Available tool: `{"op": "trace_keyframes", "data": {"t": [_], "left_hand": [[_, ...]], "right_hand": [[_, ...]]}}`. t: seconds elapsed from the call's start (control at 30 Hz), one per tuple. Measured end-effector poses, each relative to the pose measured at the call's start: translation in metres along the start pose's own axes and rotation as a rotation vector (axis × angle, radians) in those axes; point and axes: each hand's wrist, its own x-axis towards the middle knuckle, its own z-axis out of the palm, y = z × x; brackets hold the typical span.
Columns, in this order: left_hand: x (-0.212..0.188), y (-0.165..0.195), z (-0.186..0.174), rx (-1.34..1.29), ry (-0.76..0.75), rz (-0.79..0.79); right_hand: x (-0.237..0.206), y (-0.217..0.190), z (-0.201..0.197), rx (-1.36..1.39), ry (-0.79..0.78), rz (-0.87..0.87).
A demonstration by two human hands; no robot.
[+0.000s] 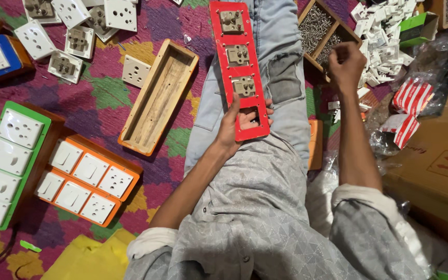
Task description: The person assembles a multi-gang switchboard by inserting white plastic switch and socket modules into a red frame and securing them with screws. They repeatedly flip the frame to access the back, insert screws, and tighten them by hand.
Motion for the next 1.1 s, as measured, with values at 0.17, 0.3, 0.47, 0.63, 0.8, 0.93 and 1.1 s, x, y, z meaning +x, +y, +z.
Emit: {"op": "trace_keyframes", "data": {"t": [0.17, 0.3, 0.47, 0.63, 0.8, 0.93, 1.1], "left_hand": [[-0.002, -0.001, 0.001, 0.024, 0.017, 0.012], [-0.004, -0.002, 0.002, 0.085, 0.046, 0.028], [-0.001, -0.002, 0.001, 0.097, 0.065, 0.010], [0.000, -0.001, 0.000, 0.085, 0.077, 0.000], [-0.001, -0.001, 0.001, 0.117, 0.094, 0.000], [-0.002, -0.006, -0.001, 0.226, 0.080, 0.072], [-0.004, -0.009, -0.003, 0.285, -0.020, 0.106]], "right_hand": [[-0.023, -0.014, 0.007, 0.488, 0.253, 0.229], [-0.063, -0.058, 0.001, 0.552, 0.182, 0.170], [-0.100, -0.122, -0.004, 0.449, 0.012, 0.019], [-0.113, -0.159, -0.004, 0.514, -0.150, 0.070], [-0.117, -0.167, 0.004, 0.581, -0.198, 0.104], [-0.119, -0.167, 0.005, 0.624, -0.192, 0.018], [-0.127, -0.174, 0.001, 0.673, -0.173, 0.074]]}}
